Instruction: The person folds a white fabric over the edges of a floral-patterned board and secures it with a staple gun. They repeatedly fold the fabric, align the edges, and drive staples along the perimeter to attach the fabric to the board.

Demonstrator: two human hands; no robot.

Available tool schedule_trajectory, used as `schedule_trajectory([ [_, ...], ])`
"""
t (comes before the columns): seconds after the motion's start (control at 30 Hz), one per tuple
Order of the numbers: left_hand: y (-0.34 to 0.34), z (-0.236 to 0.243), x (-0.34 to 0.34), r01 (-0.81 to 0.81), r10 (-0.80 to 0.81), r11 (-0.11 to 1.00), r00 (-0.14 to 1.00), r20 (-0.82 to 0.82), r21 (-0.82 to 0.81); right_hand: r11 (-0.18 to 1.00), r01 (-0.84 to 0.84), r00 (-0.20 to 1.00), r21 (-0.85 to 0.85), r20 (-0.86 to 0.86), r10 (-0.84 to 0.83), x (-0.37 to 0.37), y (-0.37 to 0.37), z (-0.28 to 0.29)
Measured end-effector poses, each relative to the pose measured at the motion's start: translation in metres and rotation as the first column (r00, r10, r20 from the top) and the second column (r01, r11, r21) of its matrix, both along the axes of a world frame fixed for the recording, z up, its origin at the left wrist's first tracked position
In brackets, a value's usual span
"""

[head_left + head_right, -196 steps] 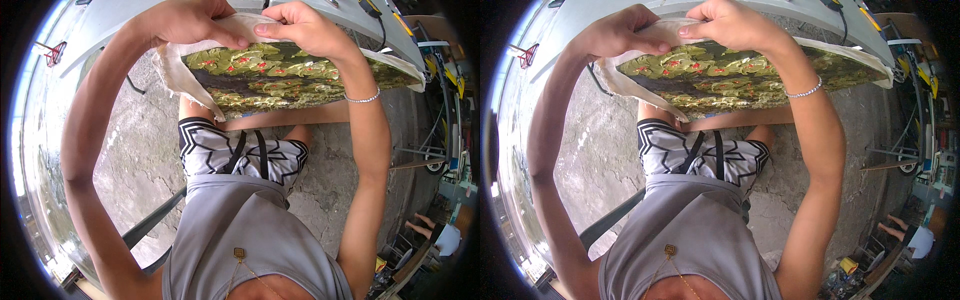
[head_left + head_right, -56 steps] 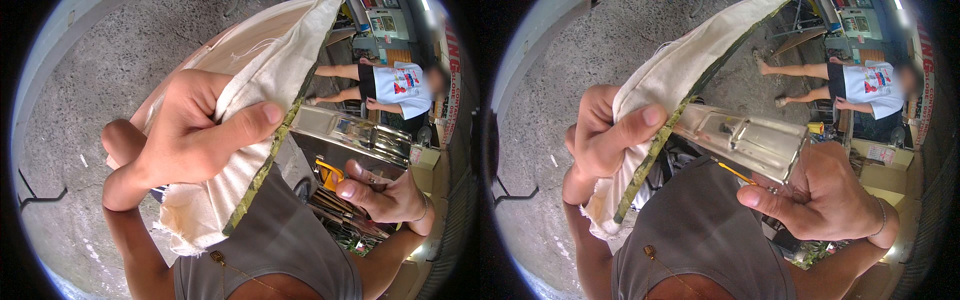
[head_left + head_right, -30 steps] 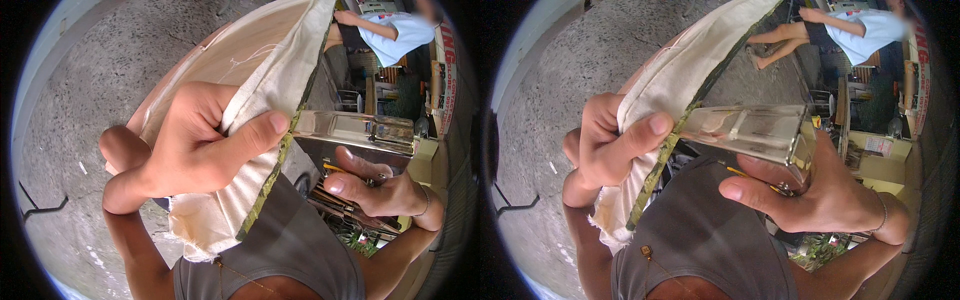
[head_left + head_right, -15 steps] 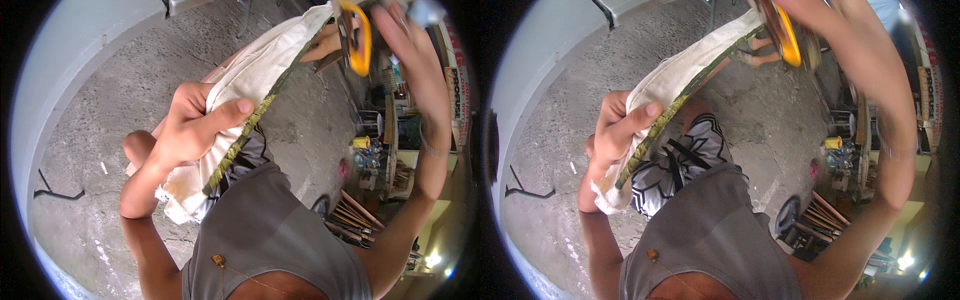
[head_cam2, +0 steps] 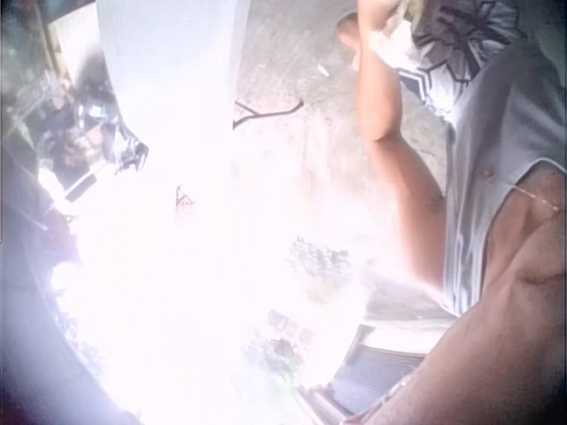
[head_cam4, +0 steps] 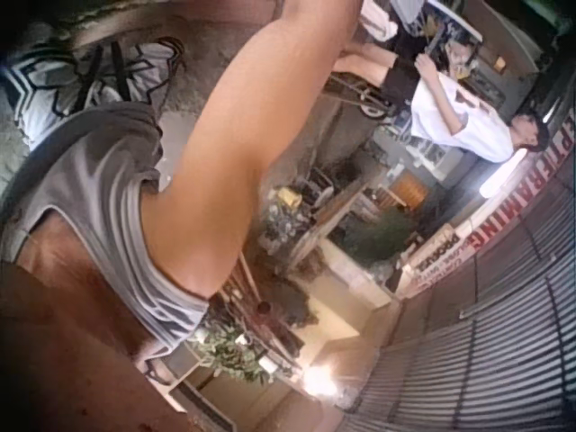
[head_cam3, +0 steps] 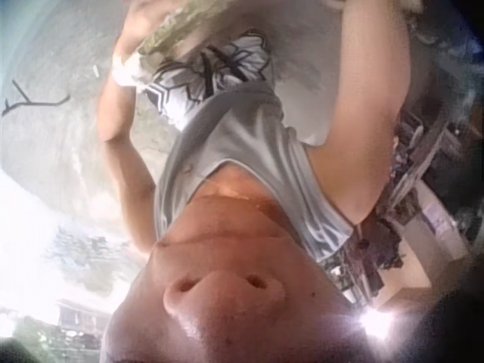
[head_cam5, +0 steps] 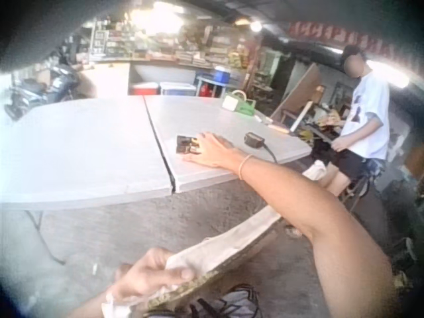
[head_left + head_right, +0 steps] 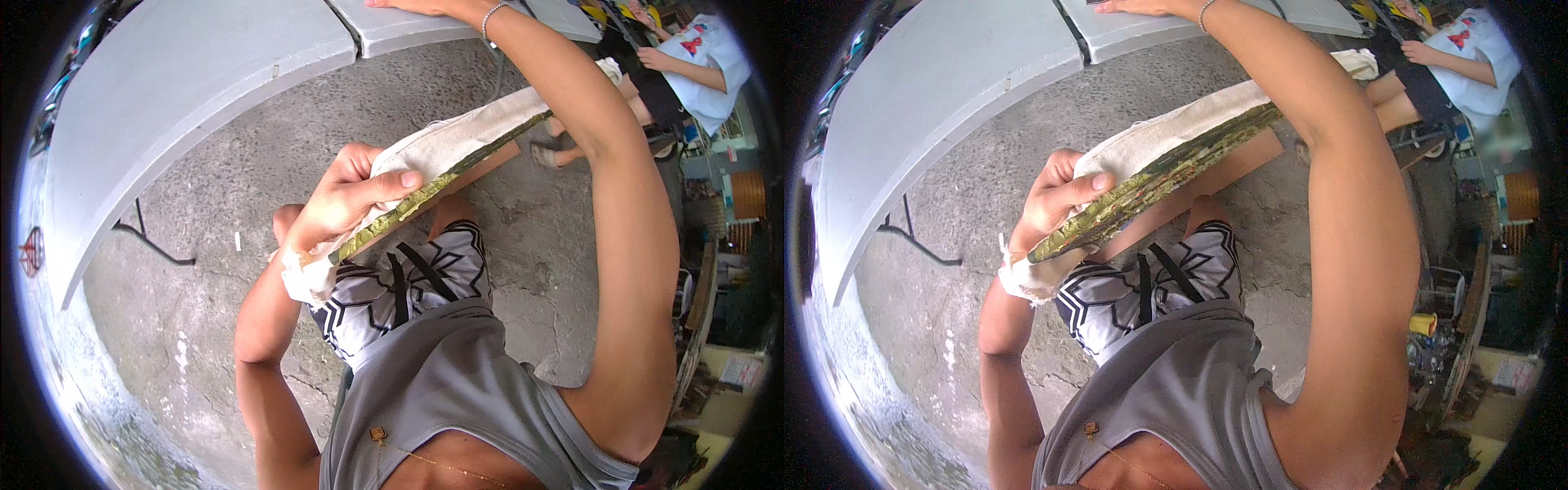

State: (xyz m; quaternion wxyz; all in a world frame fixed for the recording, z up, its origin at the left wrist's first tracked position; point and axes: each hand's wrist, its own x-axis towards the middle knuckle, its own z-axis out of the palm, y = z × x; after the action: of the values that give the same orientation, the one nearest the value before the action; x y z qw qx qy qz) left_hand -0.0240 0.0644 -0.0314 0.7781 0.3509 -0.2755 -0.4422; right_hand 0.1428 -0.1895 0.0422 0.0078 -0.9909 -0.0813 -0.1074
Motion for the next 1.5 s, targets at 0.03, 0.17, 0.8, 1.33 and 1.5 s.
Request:
schedule_trajectory([
  [0.03, -0.001, 0.003, -0.001, -0.011, 0.011, 1.000, 1.000, 0.013, 0.007, 0.999, -0.019, 0.999, -0.035, 0.030, 0.020, 0.005, -0.006, -0.001],
  [0.17, -0.009, 0.004, -0.004, -0.014, 0.013, 1.000, 0.999, 0.041, 0.024, 0.984, -0.107, 0.975, -0.144, 0.181, 0.132, -0.012, -0.022, 0.009],
  [0.8, 0.044, 0.082, 0.004, -0.512, -0.294, 0.387, 0.720, 0.628, 0.767, 0.569, -0.313, 0.609, 0.760, -0.299, 0.734, -0.160, 0.044, -0.002],
  [1.33, 0.025, 0.107, -0.031, -0.956, -0.307, 0.215, 0.128, 0.943, 0.200, 0.564, -0.315, 0.572, 0.763, -0.321, 0.754, -0.149, 0.049, 0.001],
  [1.5, 0.005, 0.095, -0.042, -0.948, -0.301, 0.244, 0.125, 0.945, 0.203, 0.562, -0.424, 0.605, 0.710, -0.240, 0.759, -0.151, 0.052, -0.001],
])
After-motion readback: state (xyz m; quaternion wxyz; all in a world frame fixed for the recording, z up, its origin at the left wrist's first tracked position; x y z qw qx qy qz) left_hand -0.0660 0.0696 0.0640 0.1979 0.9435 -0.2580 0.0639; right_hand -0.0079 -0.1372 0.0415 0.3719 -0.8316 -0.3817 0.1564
